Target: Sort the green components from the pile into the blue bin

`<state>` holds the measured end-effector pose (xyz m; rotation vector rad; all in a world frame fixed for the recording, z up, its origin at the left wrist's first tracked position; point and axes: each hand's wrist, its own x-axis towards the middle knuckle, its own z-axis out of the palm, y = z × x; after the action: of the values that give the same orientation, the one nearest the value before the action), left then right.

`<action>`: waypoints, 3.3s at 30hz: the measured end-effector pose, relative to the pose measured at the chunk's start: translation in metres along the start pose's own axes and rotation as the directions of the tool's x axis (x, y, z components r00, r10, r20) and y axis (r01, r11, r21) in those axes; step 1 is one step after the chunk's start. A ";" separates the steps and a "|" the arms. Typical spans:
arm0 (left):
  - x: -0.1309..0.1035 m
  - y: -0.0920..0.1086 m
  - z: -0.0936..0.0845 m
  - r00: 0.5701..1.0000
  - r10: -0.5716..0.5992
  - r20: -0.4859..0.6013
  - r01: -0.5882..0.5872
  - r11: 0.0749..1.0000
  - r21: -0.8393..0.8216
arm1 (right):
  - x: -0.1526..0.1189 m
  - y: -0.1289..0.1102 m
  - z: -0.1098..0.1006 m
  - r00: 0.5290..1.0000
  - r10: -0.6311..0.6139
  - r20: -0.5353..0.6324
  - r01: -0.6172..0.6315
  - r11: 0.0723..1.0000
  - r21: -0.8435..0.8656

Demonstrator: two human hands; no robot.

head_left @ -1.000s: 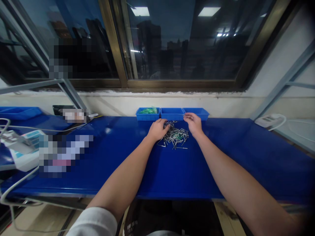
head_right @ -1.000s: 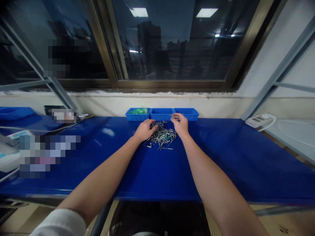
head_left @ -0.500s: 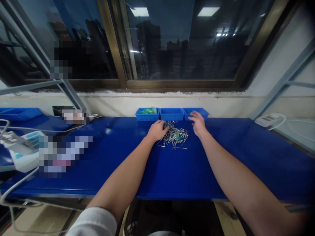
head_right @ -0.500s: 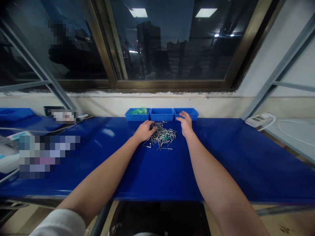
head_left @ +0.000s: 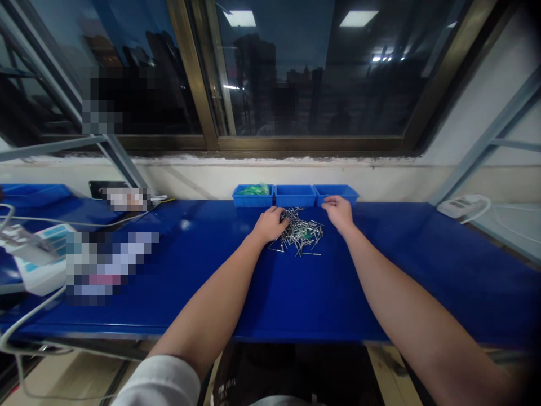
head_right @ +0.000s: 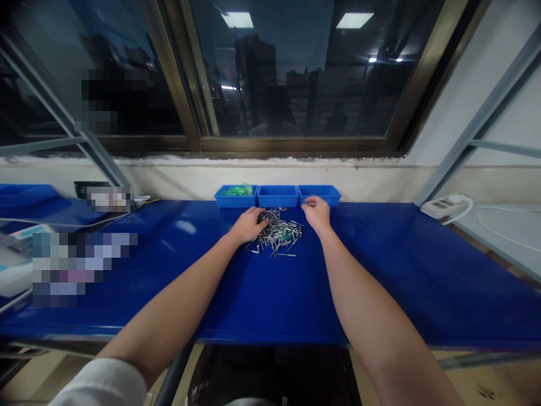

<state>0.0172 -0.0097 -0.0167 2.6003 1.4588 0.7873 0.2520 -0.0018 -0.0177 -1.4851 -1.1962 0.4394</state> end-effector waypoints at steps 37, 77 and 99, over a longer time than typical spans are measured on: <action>-0.001 0.019 -0.013 0.960 0.265 -0.090 -0.277 0.948 -0.156 | -0.037 -0.035 0.028 0.828 -0.315 0.464 0.258 0.949 0.183; -0.002 0.010 -0.006 0.986 0.085 -0.147 -0.100 0.990 -0.100 | -0.029 -0.025 0.015 0.928 -0.196 0.316 0.068 0.924 0.375; -0.002 0.001 0.001 0.999 0.050 -0.011 -0.050 0.998 -0.029 | -0.006 0.001 0.007 0.987 -0.138 0.089 0.135 0.990 0.037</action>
<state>0.0176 -0.0120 -0.0177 2.6243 1.3795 0.8227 0.2446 -0.0037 -0.0230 -1.3594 -1.3480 0.4344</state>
